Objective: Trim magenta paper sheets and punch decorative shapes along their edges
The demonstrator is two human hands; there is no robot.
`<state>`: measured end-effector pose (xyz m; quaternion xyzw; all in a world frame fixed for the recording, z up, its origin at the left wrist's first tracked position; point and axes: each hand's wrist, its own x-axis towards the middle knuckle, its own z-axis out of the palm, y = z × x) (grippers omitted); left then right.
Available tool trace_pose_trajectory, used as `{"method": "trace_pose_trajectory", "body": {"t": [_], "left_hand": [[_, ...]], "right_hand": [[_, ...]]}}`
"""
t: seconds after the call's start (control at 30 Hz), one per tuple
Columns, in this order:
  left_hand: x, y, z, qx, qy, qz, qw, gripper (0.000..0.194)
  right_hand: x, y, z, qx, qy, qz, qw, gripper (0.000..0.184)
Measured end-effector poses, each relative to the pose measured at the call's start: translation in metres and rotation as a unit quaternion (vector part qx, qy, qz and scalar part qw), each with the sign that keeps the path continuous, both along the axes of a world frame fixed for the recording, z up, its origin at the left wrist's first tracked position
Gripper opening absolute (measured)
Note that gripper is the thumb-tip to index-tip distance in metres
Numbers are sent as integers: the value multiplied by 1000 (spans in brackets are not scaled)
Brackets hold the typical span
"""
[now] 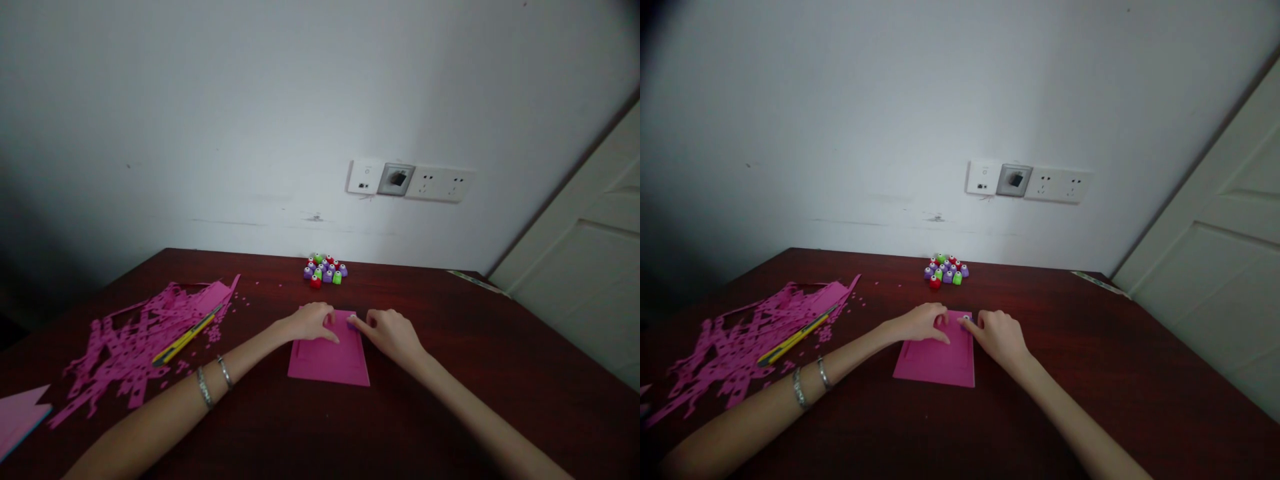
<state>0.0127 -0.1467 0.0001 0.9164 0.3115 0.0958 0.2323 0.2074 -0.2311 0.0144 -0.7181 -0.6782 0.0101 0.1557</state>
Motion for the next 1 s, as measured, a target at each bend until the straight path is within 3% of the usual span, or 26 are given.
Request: {"method": "trace_pose_trajectory", "body": {"t": [0.2,0.4,0.77,1.0], "left_hand": [[1,1,-4,-16,-26,0,1000,43],[1,0,-3,-31,-41,5,999,40],[1,-1,0,-37,-24,13,999,40],[0,-1,0,-48,-14,24,998,45]], "right_hand": [[13,4,-4,37,128,101,986,31],[16,5,-13,-2,160,155,975,25],[23,6,-9,-15,151,185,971,22],[52,14,-7,-50,173,171,969,20]]}}
